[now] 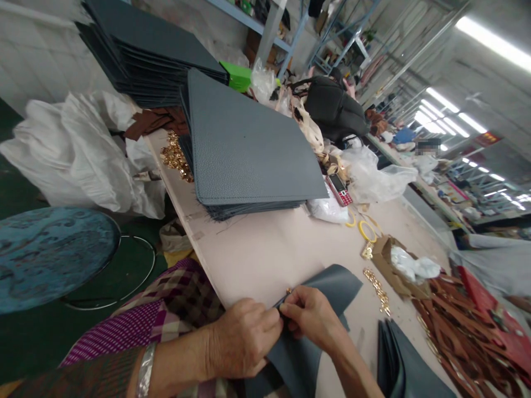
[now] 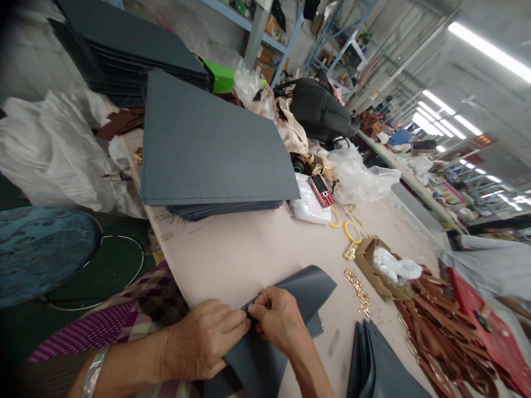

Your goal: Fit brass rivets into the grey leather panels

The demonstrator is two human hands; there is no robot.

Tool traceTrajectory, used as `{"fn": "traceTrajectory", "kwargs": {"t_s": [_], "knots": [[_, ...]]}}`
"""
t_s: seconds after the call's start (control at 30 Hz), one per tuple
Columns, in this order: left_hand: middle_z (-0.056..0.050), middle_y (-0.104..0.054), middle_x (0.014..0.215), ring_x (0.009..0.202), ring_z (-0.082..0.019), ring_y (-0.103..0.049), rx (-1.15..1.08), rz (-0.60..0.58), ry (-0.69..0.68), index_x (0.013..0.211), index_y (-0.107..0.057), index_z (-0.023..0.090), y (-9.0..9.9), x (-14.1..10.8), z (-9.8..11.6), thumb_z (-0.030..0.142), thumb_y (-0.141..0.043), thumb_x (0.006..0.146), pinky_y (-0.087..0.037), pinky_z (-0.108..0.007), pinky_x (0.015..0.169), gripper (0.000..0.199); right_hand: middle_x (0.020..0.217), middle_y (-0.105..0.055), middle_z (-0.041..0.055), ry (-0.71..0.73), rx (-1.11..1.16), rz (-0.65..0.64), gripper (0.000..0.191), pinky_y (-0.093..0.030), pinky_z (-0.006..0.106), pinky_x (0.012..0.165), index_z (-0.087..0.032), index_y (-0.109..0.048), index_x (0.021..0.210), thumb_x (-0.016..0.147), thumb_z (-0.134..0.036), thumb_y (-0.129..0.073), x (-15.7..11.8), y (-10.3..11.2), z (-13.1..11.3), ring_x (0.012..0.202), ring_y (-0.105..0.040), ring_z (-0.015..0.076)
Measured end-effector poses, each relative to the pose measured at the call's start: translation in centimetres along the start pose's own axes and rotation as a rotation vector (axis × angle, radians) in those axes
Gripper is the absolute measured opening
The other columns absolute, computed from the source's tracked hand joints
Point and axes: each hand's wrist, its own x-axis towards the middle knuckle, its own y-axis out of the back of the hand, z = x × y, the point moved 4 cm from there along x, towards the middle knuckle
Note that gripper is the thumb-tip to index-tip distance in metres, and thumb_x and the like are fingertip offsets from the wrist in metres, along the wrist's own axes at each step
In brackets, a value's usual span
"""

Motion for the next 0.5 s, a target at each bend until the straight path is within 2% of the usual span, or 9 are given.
{"fn": "traceTrajectory", "kwargs": {"t_s": [0.2,0.3,0.37,0.43,0.5], "knots": [[-0.003,-0.062,0.096,0.077,-0.023,-0.059,-0.012,-0.018,0.041,0.106,-0.054,0.018,-0.2,0.0,0.0,0.029,-0.061,0.079,-0.048,-0.039,0.064,0.030,0.040,-0.053,-0.0049,-0.022,-0.091,0.021,0.009,-0.036,0.017,0.035,-0.019,-0.055,0.058,0.063,-0.012,-0.059,0.5,0.3,-1.2,0.037,-0.048,0.0102],[-0.004,-0.062,0.100,0.083,-0.024,-0.060,-0.057,-0.050,0.090,0.108,-0.054,0.018,0.4,0.3,0.1,0.022,-0.060,0.075,-0.052,-0.039,0.070,0.034,0.042,-0.053,-0.0050,0.045,-0.078,0.064,0.008,-0.036,0.018,0.038,-0.018,-0.058,0.059,0.064,-0.011,-0.060,-0.1,0.2,-1.3,0.039,-0.049,0.0095],[-0.005,-0.062,0.103,0.085,-0.024,-0.061,-0.072,-0.048,0.116,0.111,-0.053,0.018,0.9,0.4,0.2,0.016,-0.058,0.071,-0.054,-0.039,0.073,0.041,0.047,-0.057,-0.0039,0.151,-0.051,0.103,0.005,-0.039,0.019,0.043,-0.017,-0.062,0.063,0.067,-0.014,-0.061,-0.8,0.4,-1.2,0.045,-0.051,0.0099],[-0.006,-0.062,0.107,0.085,-0.023,-0.063,-0.048,-0.009,0.119,0.116,-0.051,0.020,1.4,0.4,0.4,0.008,-0.053,0.067,-0.055,-0.037,0.073,0.050,0.058,-0.063,-0.0012,0.303,0.029,0.203,0.008,-0.044,0.021,0.051,-0.017,-0.067,0.073,0.073,-0.022,-0.061,-1.9,1.4,-0.9,0.052,-0.056,0.0117],[-0.006,-0.063,0.109,0.081,-0.021,-0.064,0.006,0.075,0.082,0.122,-0.048,0.022,2.0,0.2,0.6,0.003,-0.048,0.068,-0.055,-0.033,0.070,0.057,0.071,-0.068,0.0024,0.420,0.164,0.430,0.020,-0.049,0.025,0.062,-0.016,-0.069,0.084,0.079,-0.033,-0.060,-3.5,3.7,0.0,0.064,-0.060,0.0149]]}}
